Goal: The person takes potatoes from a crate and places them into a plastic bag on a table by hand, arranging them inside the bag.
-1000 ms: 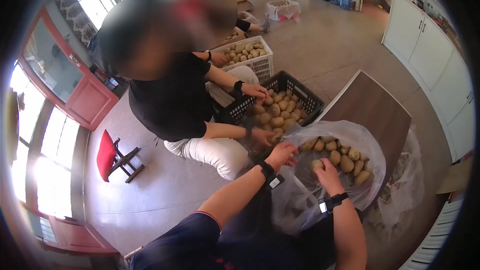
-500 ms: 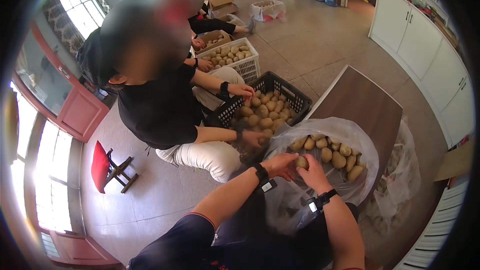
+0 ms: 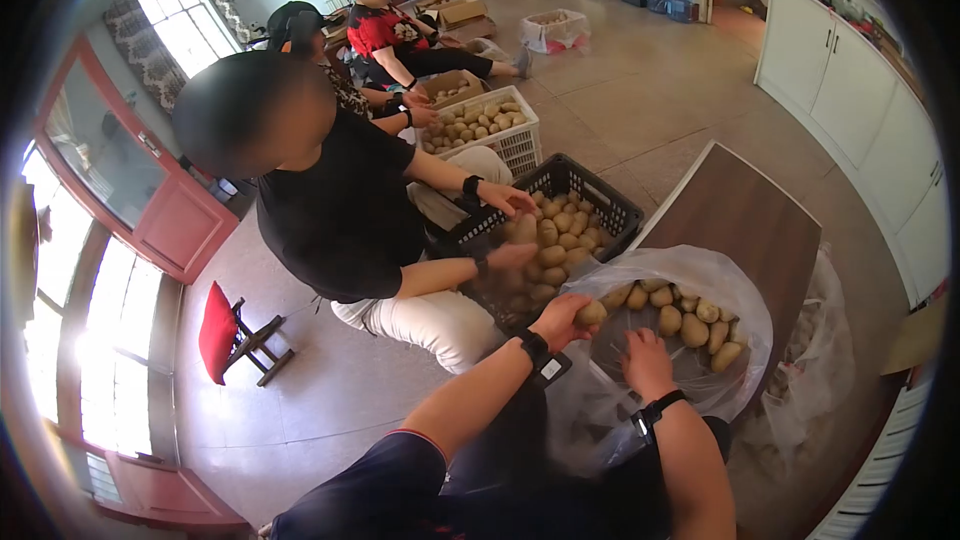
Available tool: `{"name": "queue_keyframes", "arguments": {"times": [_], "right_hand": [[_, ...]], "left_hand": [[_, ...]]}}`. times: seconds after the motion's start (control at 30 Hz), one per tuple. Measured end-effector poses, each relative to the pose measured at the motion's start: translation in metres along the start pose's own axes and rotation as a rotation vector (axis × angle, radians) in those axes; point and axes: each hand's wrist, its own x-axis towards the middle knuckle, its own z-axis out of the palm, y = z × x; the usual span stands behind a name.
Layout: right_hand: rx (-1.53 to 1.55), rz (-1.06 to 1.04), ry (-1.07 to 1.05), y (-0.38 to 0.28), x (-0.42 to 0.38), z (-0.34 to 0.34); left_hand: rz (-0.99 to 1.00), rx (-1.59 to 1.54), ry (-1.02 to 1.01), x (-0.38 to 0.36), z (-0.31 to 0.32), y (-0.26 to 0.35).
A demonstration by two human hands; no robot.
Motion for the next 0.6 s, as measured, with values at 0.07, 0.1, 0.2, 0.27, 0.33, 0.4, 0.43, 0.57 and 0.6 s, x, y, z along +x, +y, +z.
{"name": "queue_keyframes", "arguments": {"times": [0.07,0.1,0.2,0.27,0.33,0.4,0.43,0.57,0.6], "right_hand": [[-0.158,0.022,-0.078,0.004,-0.006,0.005],[-0.158,0.024,-0.075,0.006,-0.008,0.009],[-0.279,0.072,-0.235,0.014,-0.008,0.018],[-0.302,0.111,-0.256,0.015,-0.01,0.02],[-0.313,0.115,-0.249,0.013,-0.012,0.019],[-0.32,0.118,-0.244,0.017,-0.014,0.021],[-0.32,0.092,-0.222,0.021,-0.016,0.024],[-0.322,0.062,-0.209,0.031,-0.019,0.031],[-0.323,0.066,-0.211,0.032,-0.02,0.031]], "left_hand": [[0.05,-0.051,0.028,0.003,-0.004,0.003],[0.05,-0.049,0.025,0.005,-0.007,0.003],[0.066,-0.168,0.086,0.012,-0.015,0.006],[0.138,-0.183,0.139,0.017,-0.022,0.006],[0.155,-0.203,0.175,0.024,-0.028,0.004],[0.121,-0.291,0.242,0.026,-0.033,0.008],[0.117,-0.29,0.239,0.027,-0.036,0.009],[0.152,-0.29,0.325,0.036,-0.05,0.011],[0.153,-0.299,0.377,0.035,-0.052,0.013]]}}
